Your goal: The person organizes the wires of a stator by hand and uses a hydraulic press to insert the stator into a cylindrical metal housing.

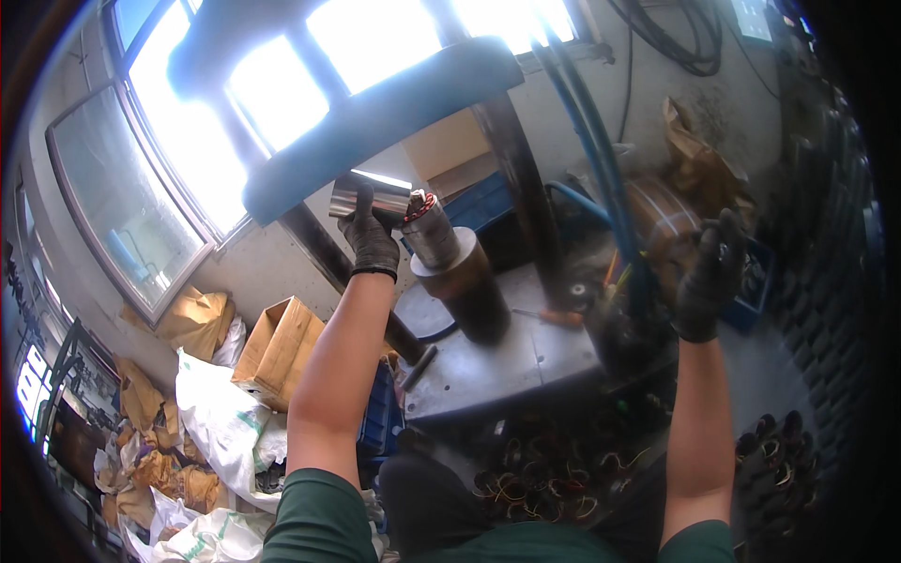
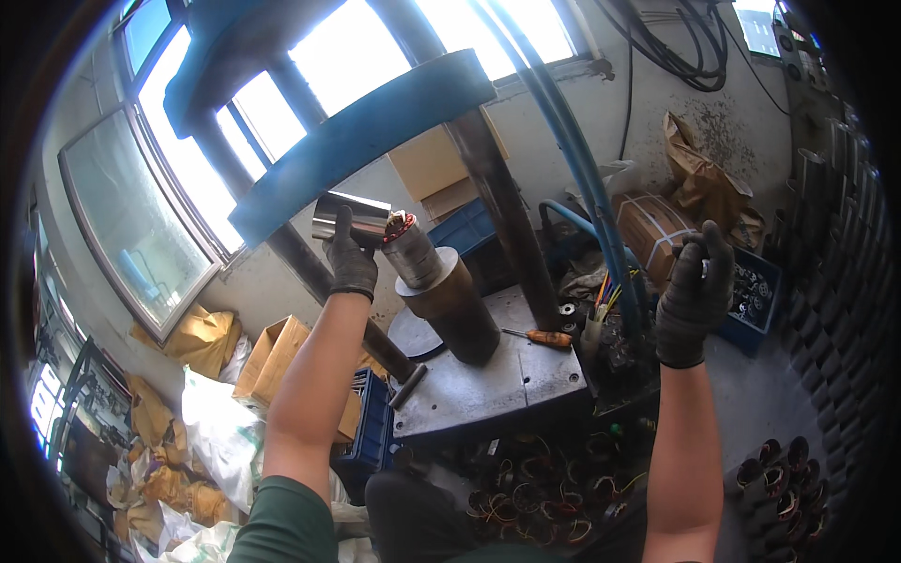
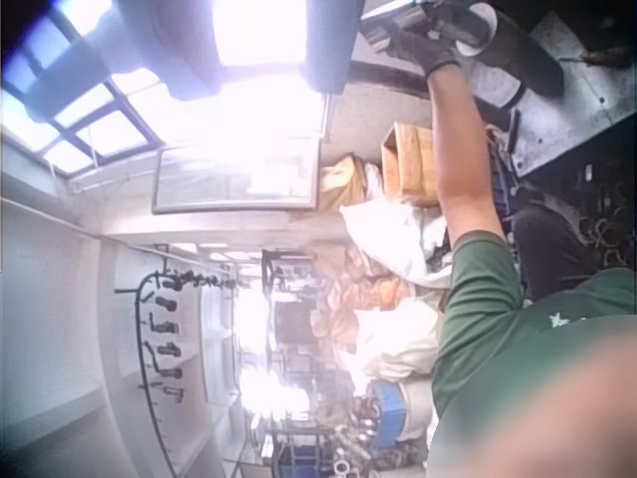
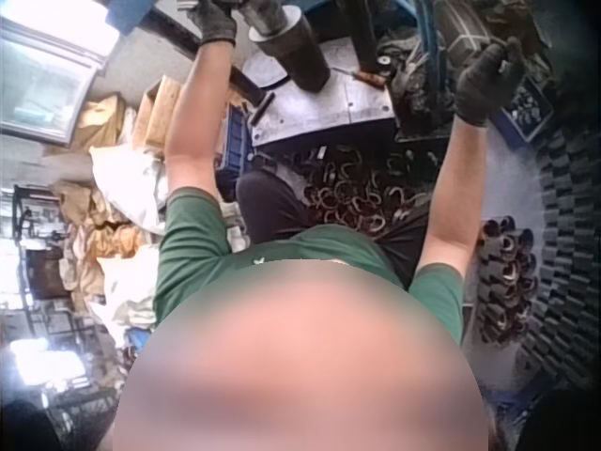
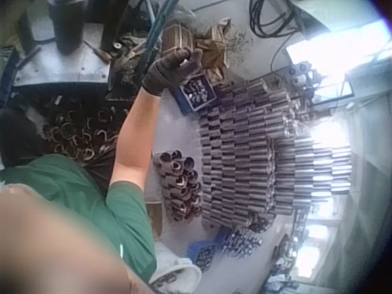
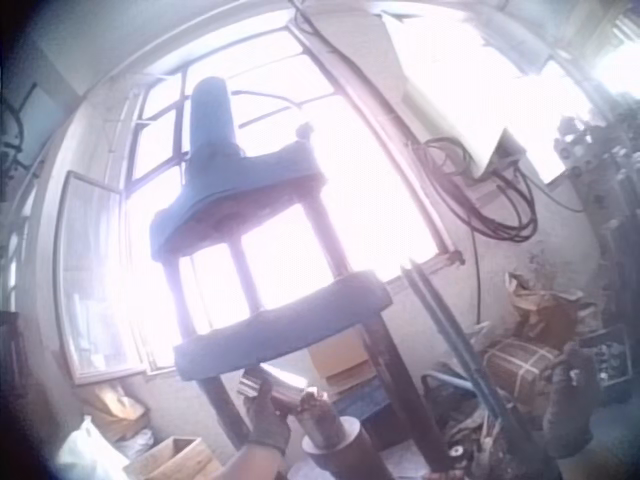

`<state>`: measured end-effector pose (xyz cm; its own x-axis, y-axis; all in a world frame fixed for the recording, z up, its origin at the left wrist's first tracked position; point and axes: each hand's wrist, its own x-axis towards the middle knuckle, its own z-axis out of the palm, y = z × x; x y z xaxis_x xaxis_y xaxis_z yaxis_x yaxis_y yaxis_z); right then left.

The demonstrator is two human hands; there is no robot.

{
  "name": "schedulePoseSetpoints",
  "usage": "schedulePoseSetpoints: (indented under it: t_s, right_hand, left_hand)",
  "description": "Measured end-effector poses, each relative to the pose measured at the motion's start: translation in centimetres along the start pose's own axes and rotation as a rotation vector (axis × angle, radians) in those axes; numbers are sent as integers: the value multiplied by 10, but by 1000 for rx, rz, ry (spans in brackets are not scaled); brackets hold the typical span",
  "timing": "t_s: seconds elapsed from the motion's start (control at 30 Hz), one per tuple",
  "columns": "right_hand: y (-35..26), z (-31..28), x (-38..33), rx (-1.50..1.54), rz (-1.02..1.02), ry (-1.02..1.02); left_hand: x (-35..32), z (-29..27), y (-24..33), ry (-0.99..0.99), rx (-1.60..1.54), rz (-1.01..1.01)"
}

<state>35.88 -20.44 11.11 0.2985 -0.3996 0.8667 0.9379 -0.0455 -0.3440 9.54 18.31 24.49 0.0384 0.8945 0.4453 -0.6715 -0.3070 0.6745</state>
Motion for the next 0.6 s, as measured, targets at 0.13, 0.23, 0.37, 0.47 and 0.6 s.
schedulePoseSetpoints:
  t_s: [0.13,0.23,0.37,0.47,0.6]
  right_hand:
    - [0,2,-1,-18,-19,12]
    - [-2,0,-1,-17,-26,2]
    - [-13,-12,10,81,126,-104]
    - [-25,-23,28,43,183,-198]
    - [-46,-40,54,-70,226,-407]
  left_hand:
    - [33,2,-6,-47,143,49]
    - [35,18,-4,-80,255,11]
    - [12,41,6,-276,314,-24]
    - [8,45,13,-323,455,4]
    - [17,33,3,-348,463,128]
